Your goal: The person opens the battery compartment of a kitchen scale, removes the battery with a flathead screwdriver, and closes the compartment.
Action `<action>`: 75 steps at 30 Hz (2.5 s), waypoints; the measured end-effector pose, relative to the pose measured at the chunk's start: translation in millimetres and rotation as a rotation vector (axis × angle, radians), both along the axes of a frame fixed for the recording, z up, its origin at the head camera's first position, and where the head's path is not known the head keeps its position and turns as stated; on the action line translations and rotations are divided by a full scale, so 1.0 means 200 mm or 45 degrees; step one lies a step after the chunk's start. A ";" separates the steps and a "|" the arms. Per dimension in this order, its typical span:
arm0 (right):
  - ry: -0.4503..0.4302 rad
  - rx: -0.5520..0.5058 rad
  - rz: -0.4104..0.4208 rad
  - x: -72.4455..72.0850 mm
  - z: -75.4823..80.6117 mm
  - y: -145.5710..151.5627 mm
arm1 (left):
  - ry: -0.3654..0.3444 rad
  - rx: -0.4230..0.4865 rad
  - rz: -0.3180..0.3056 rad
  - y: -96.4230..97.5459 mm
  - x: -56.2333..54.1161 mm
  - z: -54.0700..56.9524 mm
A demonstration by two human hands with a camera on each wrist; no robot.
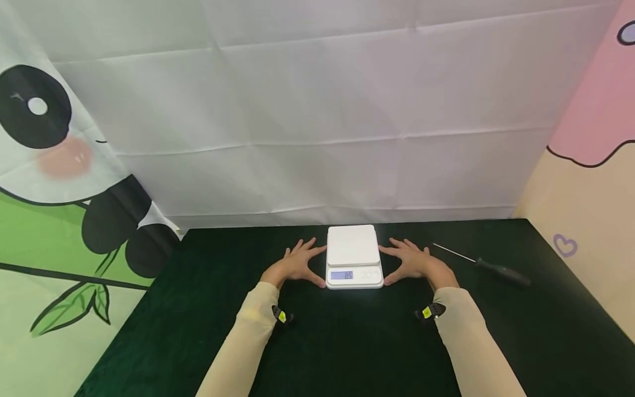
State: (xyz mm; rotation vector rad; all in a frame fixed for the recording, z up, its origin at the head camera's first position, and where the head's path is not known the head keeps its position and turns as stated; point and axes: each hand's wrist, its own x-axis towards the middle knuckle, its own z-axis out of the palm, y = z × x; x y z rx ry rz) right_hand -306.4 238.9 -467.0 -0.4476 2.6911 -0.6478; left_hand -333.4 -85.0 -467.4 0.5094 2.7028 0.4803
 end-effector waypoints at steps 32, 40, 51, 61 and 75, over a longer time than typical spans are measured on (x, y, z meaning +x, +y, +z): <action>-0.070 -0.470 0.032 0.11 -0.02 0.09 | -0.128 0.400 -0.068 -0.14 0.01 0.01; -0.084 -0.460 -0.044 0.13 0.01 0.08 | -0.190 0.559 -0.058 -0.13 0.01 0.04; -0.028 -0.574 -0.117 0.17 0.06 0.06 | -0.143 0.691 -0.072 -0.13 0.02 0.07; -0.011 -0.662 -0.102 0.18 0.12 0.04 | -0.104 0.726 0.026 -0.12 0.06 0.15; 0.035 -0.787 -0.277 0.15 0.09 0.00 | 0.002 0.867 0.115 -0.05 0.08 0.13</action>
